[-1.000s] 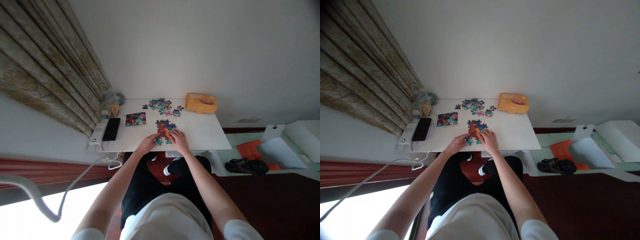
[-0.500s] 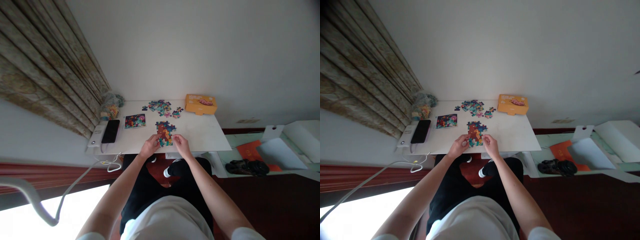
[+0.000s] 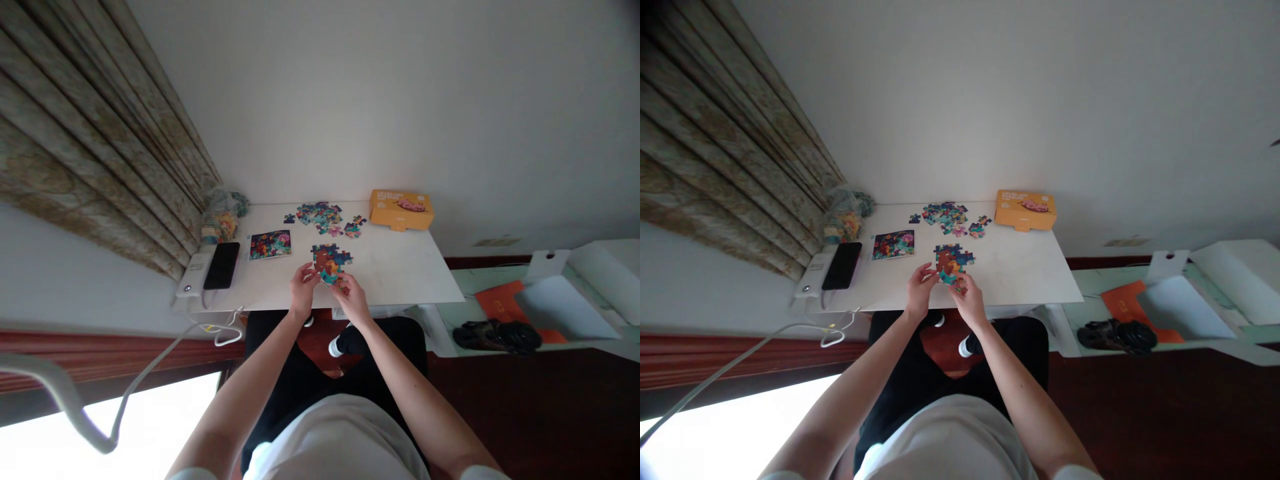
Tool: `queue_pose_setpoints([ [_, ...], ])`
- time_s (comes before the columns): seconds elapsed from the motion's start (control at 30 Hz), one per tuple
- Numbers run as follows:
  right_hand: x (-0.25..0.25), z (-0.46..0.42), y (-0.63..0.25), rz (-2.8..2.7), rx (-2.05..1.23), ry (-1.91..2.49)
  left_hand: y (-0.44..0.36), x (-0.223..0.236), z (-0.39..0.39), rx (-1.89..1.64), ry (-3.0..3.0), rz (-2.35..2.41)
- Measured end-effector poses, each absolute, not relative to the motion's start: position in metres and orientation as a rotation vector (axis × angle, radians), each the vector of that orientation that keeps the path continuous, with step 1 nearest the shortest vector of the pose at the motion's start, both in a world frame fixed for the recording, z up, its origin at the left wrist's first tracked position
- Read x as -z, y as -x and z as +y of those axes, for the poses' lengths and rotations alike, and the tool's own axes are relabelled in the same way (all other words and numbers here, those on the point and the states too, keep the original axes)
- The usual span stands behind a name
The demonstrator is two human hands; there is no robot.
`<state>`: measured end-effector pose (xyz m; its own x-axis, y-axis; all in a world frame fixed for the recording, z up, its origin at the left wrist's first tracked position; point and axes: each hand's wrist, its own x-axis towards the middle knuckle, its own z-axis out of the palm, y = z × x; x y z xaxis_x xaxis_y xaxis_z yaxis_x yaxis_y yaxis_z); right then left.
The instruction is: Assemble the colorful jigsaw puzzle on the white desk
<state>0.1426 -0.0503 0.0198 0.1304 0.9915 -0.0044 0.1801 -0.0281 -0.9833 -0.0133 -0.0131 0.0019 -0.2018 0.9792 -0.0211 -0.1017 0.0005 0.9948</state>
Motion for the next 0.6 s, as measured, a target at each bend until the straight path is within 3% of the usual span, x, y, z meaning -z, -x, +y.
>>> queue_pose_setpoints([
  [0.27,-0.022,-0.052,-0.139,-0.826,-1.287,1.310,-0.027,0.002,-0.033,-1.425,-1.096,1.305],
  [0.47,-0.016,-0.022,-0.189,-0.955,-1.064,1.352,-0.011,-0.008,-0.027,-1.158,-1.961,1.323],
  [0.6,-0.011,0.005,-0.222,-1.215,-1.116,1.387,0.007,-0.014,-0.011,-0.867,-2.453,1.238],
])
